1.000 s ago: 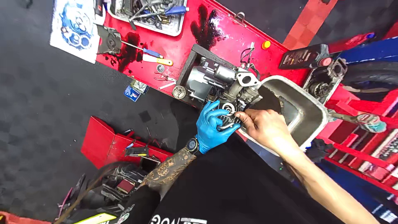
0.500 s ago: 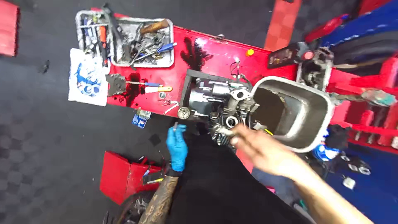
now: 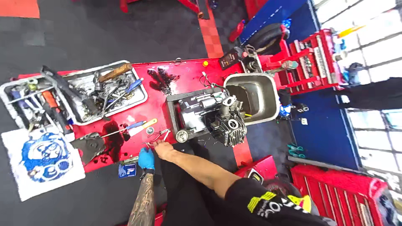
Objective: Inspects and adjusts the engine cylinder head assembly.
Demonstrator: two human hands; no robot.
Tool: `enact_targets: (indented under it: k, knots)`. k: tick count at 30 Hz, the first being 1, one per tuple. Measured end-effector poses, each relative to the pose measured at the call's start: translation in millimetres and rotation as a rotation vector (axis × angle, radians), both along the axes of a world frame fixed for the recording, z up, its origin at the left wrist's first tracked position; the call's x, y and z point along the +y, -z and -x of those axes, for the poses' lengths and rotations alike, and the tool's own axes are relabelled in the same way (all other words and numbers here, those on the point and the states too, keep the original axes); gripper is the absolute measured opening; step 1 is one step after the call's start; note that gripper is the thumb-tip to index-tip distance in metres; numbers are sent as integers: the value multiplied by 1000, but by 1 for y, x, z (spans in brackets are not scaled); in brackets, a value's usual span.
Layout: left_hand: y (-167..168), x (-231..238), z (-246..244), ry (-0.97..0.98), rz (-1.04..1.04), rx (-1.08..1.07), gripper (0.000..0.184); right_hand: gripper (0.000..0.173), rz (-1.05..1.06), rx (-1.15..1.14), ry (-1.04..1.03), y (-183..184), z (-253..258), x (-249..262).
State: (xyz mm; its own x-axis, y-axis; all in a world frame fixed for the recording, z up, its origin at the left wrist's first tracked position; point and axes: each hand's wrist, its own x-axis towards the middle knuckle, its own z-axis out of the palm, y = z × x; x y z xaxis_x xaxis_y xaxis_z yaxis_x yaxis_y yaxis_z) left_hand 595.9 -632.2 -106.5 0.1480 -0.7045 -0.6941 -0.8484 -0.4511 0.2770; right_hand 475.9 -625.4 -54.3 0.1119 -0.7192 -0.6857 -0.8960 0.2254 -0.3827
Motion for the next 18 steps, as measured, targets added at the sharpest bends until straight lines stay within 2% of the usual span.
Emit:
enact_targets:
  k: [2, 5, 8, 10, 12, 15, 17, 18]
  knots:
    - [5, 10, -3, 81, 69, 15, 42, 62, 78, -25, -7, -12, 7, -1]
    - [-4, 27, -6, 130, 153, 53, 47, 54, 161, -123, 2, -45, 35, 34]
    - [8, 52, -14, 199, 318, 60, 52, 42, 26, -179, 96, -62, 90, 89]
    - [3, 66, -17, 262, 355, 21, 54, 40, -115, -155, 214, -53, 140, 138]
    - [-17, 77, -10, 309, 281, -24, 55, 38, -234, -71, 405, -39, 198, 194]
    - [-26, 100, 2, 372, 99, -109, 51, 38, -265, 46, 873, -14, 282, 286]
    - [-32, 111, 18, 436, -163, -157, 50, 38, -256, 41, 1114, 0, 332, 345]
    - [-41, 112, 34, 465, -369, -162, 53, 37, -255, 28, 1173, 11, 355, 372]
